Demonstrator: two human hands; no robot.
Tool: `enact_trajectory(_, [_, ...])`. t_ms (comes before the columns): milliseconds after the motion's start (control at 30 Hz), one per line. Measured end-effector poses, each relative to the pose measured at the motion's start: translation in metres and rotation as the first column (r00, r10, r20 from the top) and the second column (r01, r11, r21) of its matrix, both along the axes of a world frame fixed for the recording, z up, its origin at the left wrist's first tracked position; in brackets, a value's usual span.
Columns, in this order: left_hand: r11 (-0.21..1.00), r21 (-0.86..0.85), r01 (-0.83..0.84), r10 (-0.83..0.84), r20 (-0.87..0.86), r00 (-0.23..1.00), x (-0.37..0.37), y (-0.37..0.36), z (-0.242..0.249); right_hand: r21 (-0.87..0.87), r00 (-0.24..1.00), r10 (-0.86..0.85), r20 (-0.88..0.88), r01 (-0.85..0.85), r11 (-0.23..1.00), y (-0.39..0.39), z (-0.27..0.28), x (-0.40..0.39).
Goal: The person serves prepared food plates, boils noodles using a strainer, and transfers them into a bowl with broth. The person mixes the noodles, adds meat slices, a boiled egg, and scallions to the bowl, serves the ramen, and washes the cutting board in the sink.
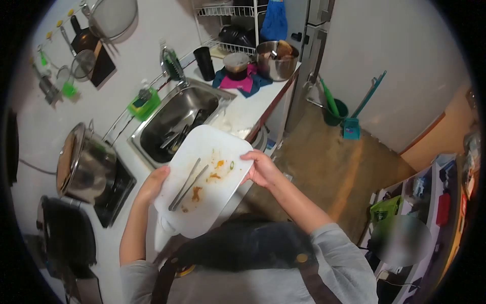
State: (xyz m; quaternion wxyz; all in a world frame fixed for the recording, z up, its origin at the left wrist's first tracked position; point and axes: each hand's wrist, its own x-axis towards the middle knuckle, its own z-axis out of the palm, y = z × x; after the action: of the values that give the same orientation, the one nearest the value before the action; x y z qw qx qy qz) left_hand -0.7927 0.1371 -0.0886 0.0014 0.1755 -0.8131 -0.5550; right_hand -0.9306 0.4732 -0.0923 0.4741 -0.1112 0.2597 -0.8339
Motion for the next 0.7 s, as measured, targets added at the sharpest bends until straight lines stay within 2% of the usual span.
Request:
enact_trajectory(67, [0.985, 0.170, -0.024, 0.027, -0.012, 1.000, -0.036, 0.006, 0.010, 0.098, 1.000, -0.013, -0.004, 0.013, 0.995, -0.013, 0.012, -0.041])
enact_trajectory(100, [0.984, 0.152, -0.097, 0.096, 0.016, 0.995, -0.054, -0.007, -0.001, 0.173, 0.996, -0.025, -0.090, 0.040, 0.984, -0.020, 0.013, -0.060])
enact_trajectory(200, [0.955, 0.251, -0.158, 0.154, 0.034, 0.987, -0.098, -0.041, -0.011, 0.292, 0.930, -0.197, -0.309, 0.290, 0.912, -0.032, 0.031, -0.099])
enact_trajectory(267, [0.942, 0.247, -0.226, 0.253, -0.084, 0.964, -0.122, -0.074, -0.031, 0.336, 0.891, -0.264, -0.369, 0.393, 0.856, -0.023, 0.023, -0.127])
enact_trajectory(367, [0.948, 0.048, -0.314, 0.318, -0.163, 0.934, -0.148, -0.118, -0.053, 0.406, 0.869, -0.307, -0.388, 0.460, 0.790, 0.015, 0.006, -0.169])
enact_trajectory(467, [0.921, -0.094, -0.378, 0.367, -0.117, 0.923, -0.165, -0.148, -0.079, 0.444, 0.831, -0.409, -0.378, 0.550, 0.707, 0.055, -0.006, -0.222])
enact_trajectory(533, [0.922, -0.009, -0.388, 0.388, -0.007, 0.922, -0.165, -0.163, -0.103, 0.418, 0.789, -0.461, -0.405, 0.609, 0.674, 0.073, -0.007, -0.259])
enact_trajectory(600, [0.920, 0.054, -0.388, 0.386, 0.045, 0.921, -0.174, -0.175, -0.123, 0.484, 0.759, -0.536, -0.371, 0.650, 0.585, 0.084, 0.000, -0.297])
enact_trajectory(633, [0.900, 0.007, -0.435, 0.434, 0.065, 0.899, -0.179, -0.175, -0.129, 0.515, 0.739, -0.572, -0.356, 0.666, 0.539, 0.086, 0.006, -0.319])
enact_trajectory(700, [0.881, 0.071, -0.467, 0.450, 0.177, 0.875, -0.189, -0.175, -0.136, 0.594, 0.722, -0.604, -0.337, 0.661, 0.458, 0.086, 0.024, -0.355])
